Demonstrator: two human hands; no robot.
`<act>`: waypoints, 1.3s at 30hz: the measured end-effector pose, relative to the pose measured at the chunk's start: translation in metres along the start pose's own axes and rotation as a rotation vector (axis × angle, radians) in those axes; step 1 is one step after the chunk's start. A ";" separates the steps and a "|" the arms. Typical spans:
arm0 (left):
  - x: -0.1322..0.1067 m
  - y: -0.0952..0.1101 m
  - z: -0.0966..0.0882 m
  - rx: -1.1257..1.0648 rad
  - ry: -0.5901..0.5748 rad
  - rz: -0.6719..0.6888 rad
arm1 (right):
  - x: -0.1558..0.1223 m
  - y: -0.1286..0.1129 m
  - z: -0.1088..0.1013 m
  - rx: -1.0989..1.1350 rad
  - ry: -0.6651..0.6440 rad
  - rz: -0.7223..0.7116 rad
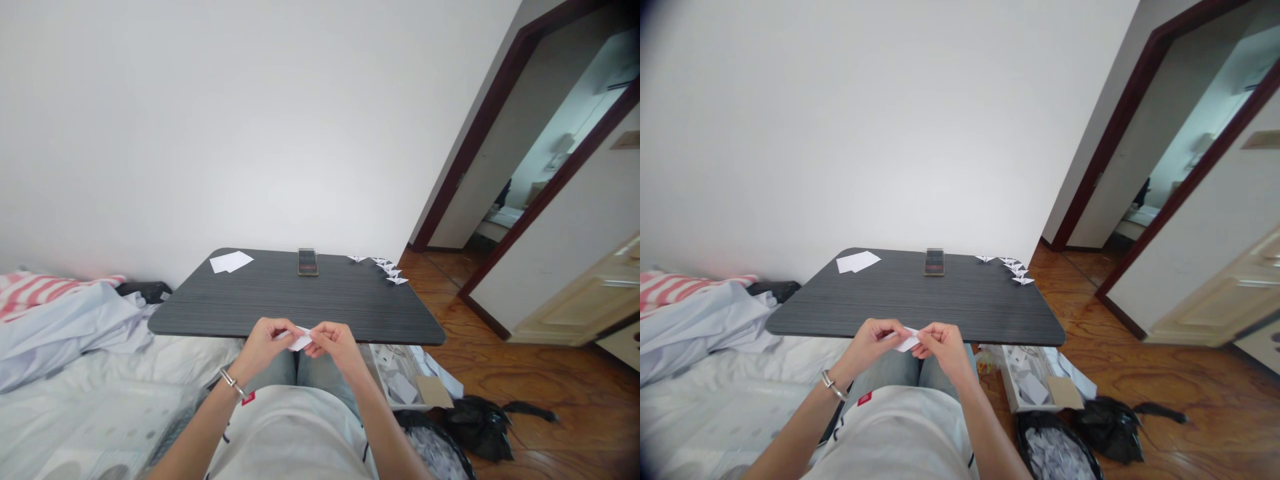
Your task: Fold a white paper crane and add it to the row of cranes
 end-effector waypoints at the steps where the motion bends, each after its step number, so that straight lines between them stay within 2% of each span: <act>1: 0.000 0.000 0.000 0.009 -0.003 0.000 | 0.000 0.000 0.000 -0.003 -0.004 0.006; 9: 0.002 -0.002 -0.001 0.030 -0.043 0.009 | 0.000 0.000 -0.004 -0.006 -0.012 0.037; 16: 0.003 -0.008 -0.005 -0.152 -0.171 -0.047 | 0.001 0.002 -0.005 0.009 0.015 0.036; 22: 0.002 -0.005 -0.006 -0.241 -0.097 -0.127 | 0.000 0.000 -0.005 -0.017 0.032 0.000; 32: 0.004 -0.003 -0.002 -0.283 -0.045 -0.149 | 0.000 0.001 -0.005 -0.036 0.000 0.000; 39: 0.004 -0.002 -0.004 -0.234 -0.072 -0.172 | -0.002 -0.002 -0.004 -0.044 -0.022 0.016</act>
Point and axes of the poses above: each hand's wrist, its own x-axis towards the middle knuckle, its own z-axis out of the palm, y = z × x, the point moved 1 cm from there along x, towards the middle knuckle, and after that the axes turned 10 degrees about x, right-handed, at the moved point
